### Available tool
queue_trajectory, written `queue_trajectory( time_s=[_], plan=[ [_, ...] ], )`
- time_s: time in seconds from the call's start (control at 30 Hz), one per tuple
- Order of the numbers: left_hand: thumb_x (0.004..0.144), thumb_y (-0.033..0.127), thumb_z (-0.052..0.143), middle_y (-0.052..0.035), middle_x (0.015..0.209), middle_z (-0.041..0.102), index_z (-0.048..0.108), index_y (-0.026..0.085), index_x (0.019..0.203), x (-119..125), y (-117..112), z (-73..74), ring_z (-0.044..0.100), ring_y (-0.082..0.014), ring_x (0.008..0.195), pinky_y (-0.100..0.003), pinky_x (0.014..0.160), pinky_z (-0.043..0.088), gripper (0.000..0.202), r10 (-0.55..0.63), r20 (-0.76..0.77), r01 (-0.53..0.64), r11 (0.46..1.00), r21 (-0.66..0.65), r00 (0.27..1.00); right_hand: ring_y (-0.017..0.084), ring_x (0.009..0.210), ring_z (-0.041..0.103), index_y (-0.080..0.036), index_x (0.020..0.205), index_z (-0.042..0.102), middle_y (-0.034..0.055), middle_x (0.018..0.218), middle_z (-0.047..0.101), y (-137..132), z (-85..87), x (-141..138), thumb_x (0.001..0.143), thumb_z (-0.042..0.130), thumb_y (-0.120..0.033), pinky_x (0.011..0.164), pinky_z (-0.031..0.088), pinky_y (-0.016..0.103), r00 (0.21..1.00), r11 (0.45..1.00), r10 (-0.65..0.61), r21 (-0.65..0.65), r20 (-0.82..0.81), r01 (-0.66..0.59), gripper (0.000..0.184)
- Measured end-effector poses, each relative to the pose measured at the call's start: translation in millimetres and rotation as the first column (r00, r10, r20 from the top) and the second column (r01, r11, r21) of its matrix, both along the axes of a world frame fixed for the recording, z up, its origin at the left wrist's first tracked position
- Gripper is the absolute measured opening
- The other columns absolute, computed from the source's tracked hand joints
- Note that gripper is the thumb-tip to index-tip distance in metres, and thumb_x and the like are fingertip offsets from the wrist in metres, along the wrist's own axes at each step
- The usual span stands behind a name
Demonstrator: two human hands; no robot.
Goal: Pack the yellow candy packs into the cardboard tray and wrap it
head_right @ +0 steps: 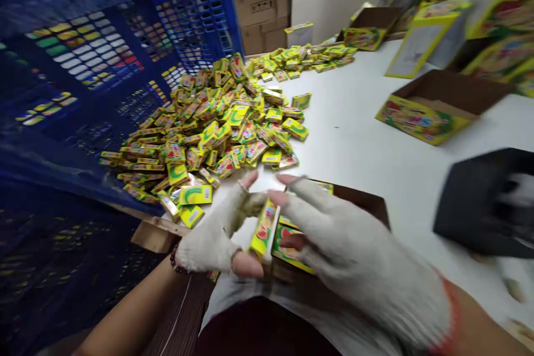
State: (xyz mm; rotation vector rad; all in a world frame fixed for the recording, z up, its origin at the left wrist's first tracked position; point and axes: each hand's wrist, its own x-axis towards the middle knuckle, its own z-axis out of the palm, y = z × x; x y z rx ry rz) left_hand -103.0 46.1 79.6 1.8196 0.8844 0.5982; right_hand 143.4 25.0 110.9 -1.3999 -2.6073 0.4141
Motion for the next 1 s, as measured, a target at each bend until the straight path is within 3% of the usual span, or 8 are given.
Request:
queue_trajectory(
  time_s=[0.13, 0.23, 0.4, 0.53, 0.63, 0.8, 0.9, 1.0],
  plan=[
    [0.088, 0.039, 0.071, -0.0178, 0.148, 0.051, 0.006, 0.026, 0.161, 35, -8, 5.1, 0.056, -0.0299, 0.131, -0.045, 0.105, 0.051, 0.098, -0.145, 0.186, 0.156, 0.987, -0.047, 0.972, 0.019, 0.089, 0.066, -0.023, 0.094, 0.069, 0.0059, 0.099, 0.071, 2, 36.4, 14, 0.08, 0.047, -0.011, 0.08, 0.053, 0.03, 0.978, 0.985, -0.001, -0.17, -0.208, -0.036, 0.028],
    [0.097, 0.046, 0.056, -0.0168, 0.151, 0.048, 0.037, 0.022, 0.153, 39, -14, -10.0, 0.049, -0.0299, 0.138, -0.047, 0.112, 0.045, 0.064, -0.101, 0.056, 0.086, 0.969, 0.233, 0.993, 0.017, 0.067, 0.062, -0.021, 0.08, 0.067, 0.0024, 0.078, 0.069, 2, 44.8, 45, 0.072, 0.051, -0.01, 0.062, 0.048, 0.028, 0.969, 0.9, -0.221, -0.36, 0.109, 0.246, 0.021],
    [0.095, 0.053, 0.053, -0.0156, 0.133, 0.064, 0.06, 0.017, 0.131, 47, -28, -31.7, 0.054, -0.0303, 0.131, -0.055, 0.116, 0.038, 0.051, -0.241, -0.223, 0.327, 0.745, 0.582, 0.945, 0.016, 0.053, 0.053, -0.018, 0.076, 0.074, 0.0047, 0.068, 0.067, 18, 17.8, 48, 0.072, 0.057, -0.017, 0.05, 0.035, 0.028, 0.856, 0.784, -0.017, -0.524, 0.517, 0.332, 0.018],
    [0.098, 0.039, 0.05, -0.0155, 0.133, 0.062, 0.06, 0.017, 0.126, 20, -17, -37.0, 0.058, -0.0263, 0.125, -0.044, 0.106, 0.05, 0.037, 0.065, -0.293, 0.155, 0.73, 0.666, 0.954, 0.014, 0.048, 0.048, -0.012, 0.078, 0.077, 0.0054, 0.063, 0.065, 34, -11.9, 23, 0.074, 0.06, -0.019, 0.051, 0.036, 0.03, 0.835, 0.773, 0.186, -0.602, 0.518, 0.202, 0.019],
    [0.094, 0.034, 0.052, -0.0146, 0.12, 0.067, 0.062, 0.018, 0.118, -30, 9, -39.6, 0.064, -0.0278, 0.11, -0.044, 0.097, 0.054, 0.03, 0.434, -0.449, 0.013, 0.708, 0.706, 0.781, 0.016, 0.051, 0.052, -0.011, 0.07, 0.076, 0.0048, 0.06, 0.064, 36, -22.3, 17, 0.071, 0.064, -0.016, 0.054, 0.039, 0.031, 0.826, 0.774, 0.221, -0.608, 0.519, 0.175, 0.013],
    [0.087, 0.029, 0.055, -0.0189, 0.115, 0.065, 0.064, 0.01, 0.112, -97, 39, -46.1, 0.063, -0.0361, 0.105, -0.046, 0.087, 0.052, 0.033, 0.47, -0.86, 0.143, 0.854, 0.5, 0.199, 0.026, 0.074, 0.067, -0.012, 0.096, 0.078, 0.0102, 0.083, 0.074, 31, -29.7, 19, 0.061, 0.078, -0.022, 0.063, 0.046, 0.034, 0.822, 0.696, 0.229, -0.678, 0.521, 0.236, 0.036],
    [0.088, 0.031, 0.056, -0.0203, 0.127, 0.06, 0.058, 0.007, 0.128, -107, 43, -50.8, 0.06, -0.036, 0.111, -0.043, 0.091, 0.049, 0.047, 0.515, -0.846, 0.166, 0.83, 0.533, 0.142, 0.032, 0.092, 0.07, -0.014, 0.112, 0.074, 0.0135, 0.102, 0.075, 24, -36.5, 22, 0.059, 0.079, -0.018, 0.07, 0.049, 0.035, 0.848, 0.646, 0.164, -0.705, 0.503, 0.293, 0.054],
    [0.089, 0.032, 0.054, -0.0199, 0.125, 0.062, 0.054, 0.007, 0.136, -106, 46, -51.1, 0.061, -0.0359, 0.108, -0.042, 0.087, 0.048, 0.053, 0.567, -0.816, 0.132, 0.806, 0.578, 0.108, 0.034, 0.098, 0.07, -0.017, 0.117, 0.071, 0.014, 0.106, 0.074, 10, -50.5, 28, 0.058, 0.075, -0.011, 0.077, 0.051, 0.037, 0.899, 0.714, -0.037, -0.618, 0.436, 0.329, 0.06]
  ],
)
